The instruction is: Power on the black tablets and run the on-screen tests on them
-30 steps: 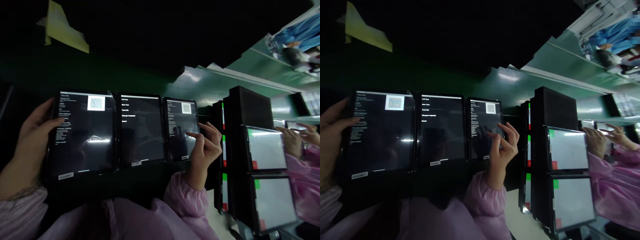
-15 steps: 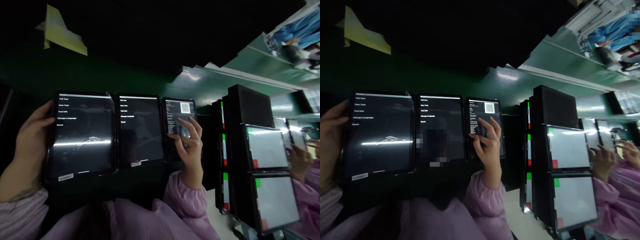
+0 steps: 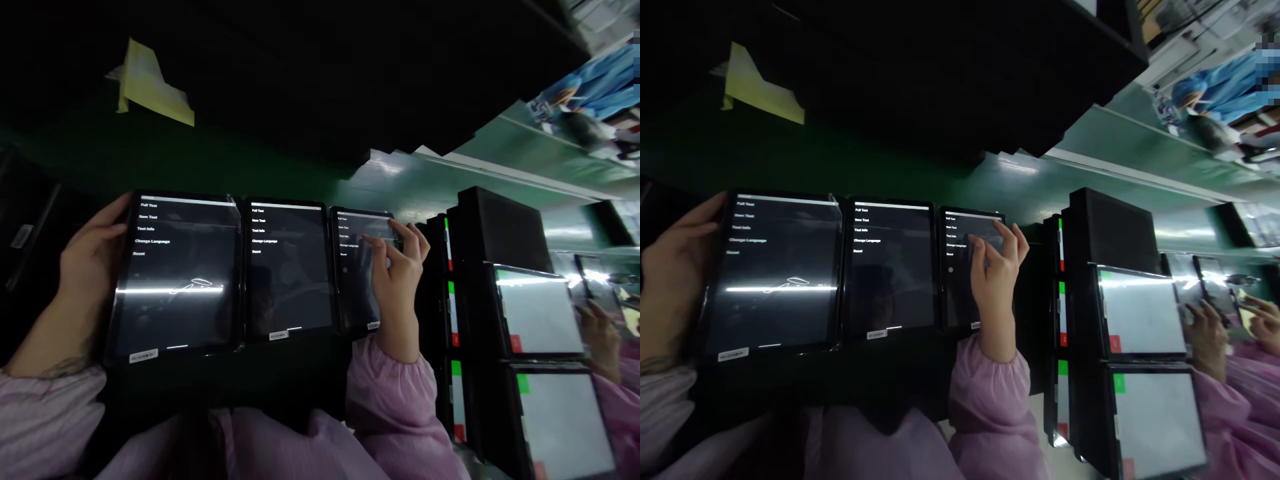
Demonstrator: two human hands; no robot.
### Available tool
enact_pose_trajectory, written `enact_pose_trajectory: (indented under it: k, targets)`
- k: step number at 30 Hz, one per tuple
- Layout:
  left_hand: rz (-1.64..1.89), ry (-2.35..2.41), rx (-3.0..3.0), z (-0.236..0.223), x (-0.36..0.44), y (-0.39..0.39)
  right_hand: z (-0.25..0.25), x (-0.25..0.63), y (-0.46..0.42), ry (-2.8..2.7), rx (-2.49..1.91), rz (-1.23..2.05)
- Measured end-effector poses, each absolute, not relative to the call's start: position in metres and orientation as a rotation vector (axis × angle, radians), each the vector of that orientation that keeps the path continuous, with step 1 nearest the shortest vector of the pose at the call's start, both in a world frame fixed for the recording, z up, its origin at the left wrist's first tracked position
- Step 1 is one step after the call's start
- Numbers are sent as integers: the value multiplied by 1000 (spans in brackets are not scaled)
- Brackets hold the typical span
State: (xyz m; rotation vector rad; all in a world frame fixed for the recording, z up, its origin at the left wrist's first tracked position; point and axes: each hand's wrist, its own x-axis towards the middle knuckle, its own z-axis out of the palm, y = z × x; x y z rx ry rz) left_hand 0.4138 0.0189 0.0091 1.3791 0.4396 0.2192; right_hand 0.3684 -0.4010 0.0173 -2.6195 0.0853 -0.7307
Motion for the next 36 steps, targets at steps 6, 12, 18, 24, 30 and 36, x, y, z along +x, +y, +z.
enact_pose_trajectory:
  k: [6, 12, 18, 24, 30, 36]
  targets:
    - [178, 413, 1318, 12, 419, 20, 11, 381, -403, -14, -2729, -590]
    - [132, 438, 1327, 11, 430, 21, 21, 378, -377, -103, -2724, -562]
    - [150, 402, 1335, 6, 438, 23, 32, 383, -319, -354, -2672, -315]
    - [107, 370, 1391, -1, 434, 30, 23, 390, -312, -367, -2654, -381]
    - [44, 345, 1468, -1, 430, 32, 29, 382, -325, -311, -2586, -467]
    - [12, 373, 1475, -3, 431, 33, 32, 382, -329, -302, -2568, -474]
